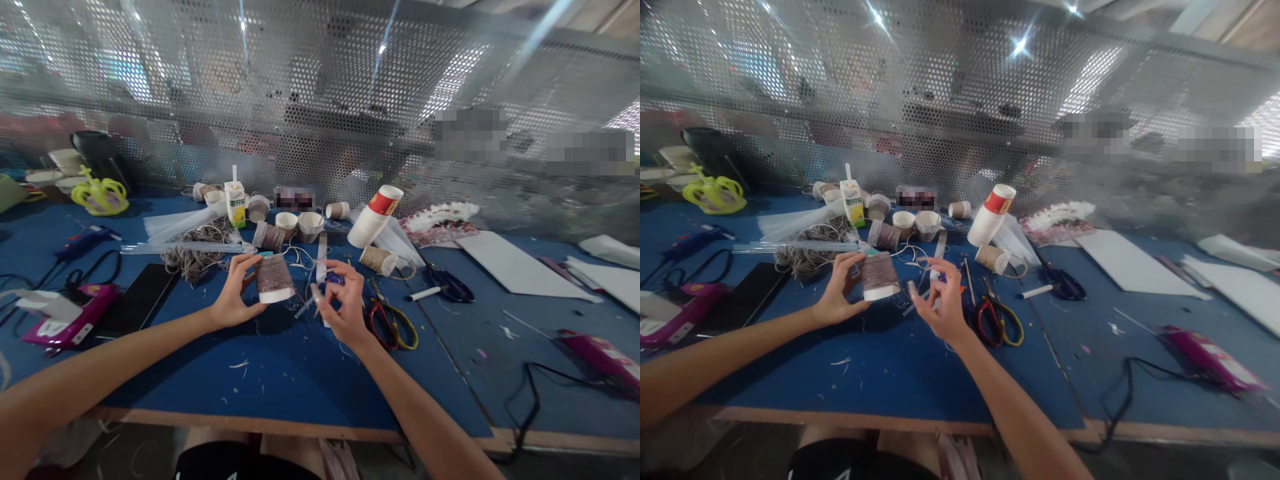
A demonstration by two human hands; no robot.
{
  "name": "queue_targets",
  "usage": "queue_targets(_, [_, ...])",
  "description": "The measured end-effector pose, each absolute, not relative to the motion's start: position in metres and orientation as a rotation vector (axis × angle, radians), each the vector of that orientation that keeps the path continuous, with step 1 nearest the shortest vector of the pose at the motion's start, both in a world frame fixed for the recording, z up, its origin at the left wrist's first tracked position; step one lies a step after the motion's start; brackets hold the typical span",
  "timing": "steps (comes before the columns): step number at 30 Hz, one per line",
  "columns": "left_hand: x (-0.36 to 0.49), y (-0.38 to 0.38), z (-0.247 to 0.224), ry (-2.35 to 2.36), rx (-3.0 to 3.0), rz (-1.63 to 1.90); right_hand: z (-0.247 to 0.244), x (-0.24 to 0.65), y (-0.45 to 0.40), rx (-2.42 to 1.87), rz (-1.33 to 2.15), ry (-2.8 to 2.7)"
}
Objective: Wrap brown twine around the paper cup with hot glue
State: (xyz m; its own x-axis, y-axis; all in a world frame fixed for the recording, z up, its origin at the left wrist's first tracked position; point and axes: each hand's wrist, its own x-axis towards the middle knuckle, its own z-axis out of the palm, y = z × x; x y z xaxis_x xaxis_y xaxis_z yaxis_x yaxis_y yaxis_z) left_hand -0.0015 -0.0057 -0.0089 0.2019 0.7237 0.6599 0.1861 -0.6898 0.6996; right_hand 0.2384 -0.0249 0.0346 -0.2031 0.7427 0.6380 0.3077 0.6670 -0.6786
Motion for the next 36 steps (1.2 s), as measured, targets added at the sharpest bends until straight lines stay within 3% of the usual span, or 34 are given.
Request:
queue_targets(7, [0.002, -0.010, -0.010, 0.536, 1.970, 1.332, 0.030, 0.232, -0.022, -0.801, 0.797, -2.060])
queue_targets(19, [0.002, -0.008, -0.004, 0.781, 2.400, 1.225, 0.028, 0.225, -0.031, -0.936, 0.579, -2.145])
queue_targets(29, [0.002, -0.003, -0.012, 1.286, 2.032, 1.636, 0.038, 0.227, -0.036, -1.069, 0.514, -2.031])
queue_targets(36, [0.001, 0.006, -0.020, 1.268, 1.757, 1.930, 0.046, 0.245, -0.025, -1.280, 0.041, -1.727])
